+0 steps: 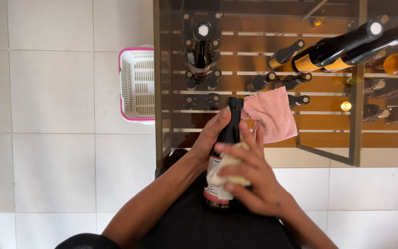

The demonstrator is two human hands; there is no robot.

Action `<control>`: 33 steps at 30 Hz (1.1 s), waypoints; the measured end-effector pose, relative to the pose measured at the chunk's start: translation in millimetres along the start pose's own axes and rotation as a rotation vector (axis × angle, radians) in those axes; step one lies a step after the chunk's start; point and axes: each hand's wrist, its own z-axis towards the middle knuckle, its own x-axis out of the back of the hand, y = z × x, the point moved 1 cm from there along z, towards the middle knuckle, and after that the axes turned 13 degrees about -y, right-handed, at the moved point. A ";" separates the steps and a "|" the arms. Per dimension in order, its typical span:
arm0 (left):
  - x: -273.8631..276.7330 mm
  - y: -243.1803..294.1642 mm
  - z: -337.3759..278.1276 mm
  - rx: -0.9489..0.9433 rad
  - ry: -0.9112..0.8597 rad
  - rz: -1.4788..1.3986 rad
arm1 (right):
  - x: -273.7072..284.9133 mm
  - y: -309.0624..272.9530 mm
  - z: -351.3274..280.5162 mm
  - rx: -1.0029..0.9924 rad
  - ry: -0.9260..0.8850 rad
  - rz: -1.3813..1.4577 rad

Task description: Wiping a glass display shelf and cleaning individual sauce bottles with a cloth.

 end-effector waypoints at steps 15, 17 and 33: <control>-3.1 7.0 -7.8 0.080 0.045 0.121 | 10.7 26.0 33.0 0.014 -0.124 -0.266; -2.4 7.4 -10.0 0.084 0.064 0.089 | 10.3 34.9 41.2 -0.041 -0.024 -0.285; -16.4 18.9 -8.3 -0.059 0.036 0.132 | -3.5 -3.3 -0.6 0.184 -0.365 0.009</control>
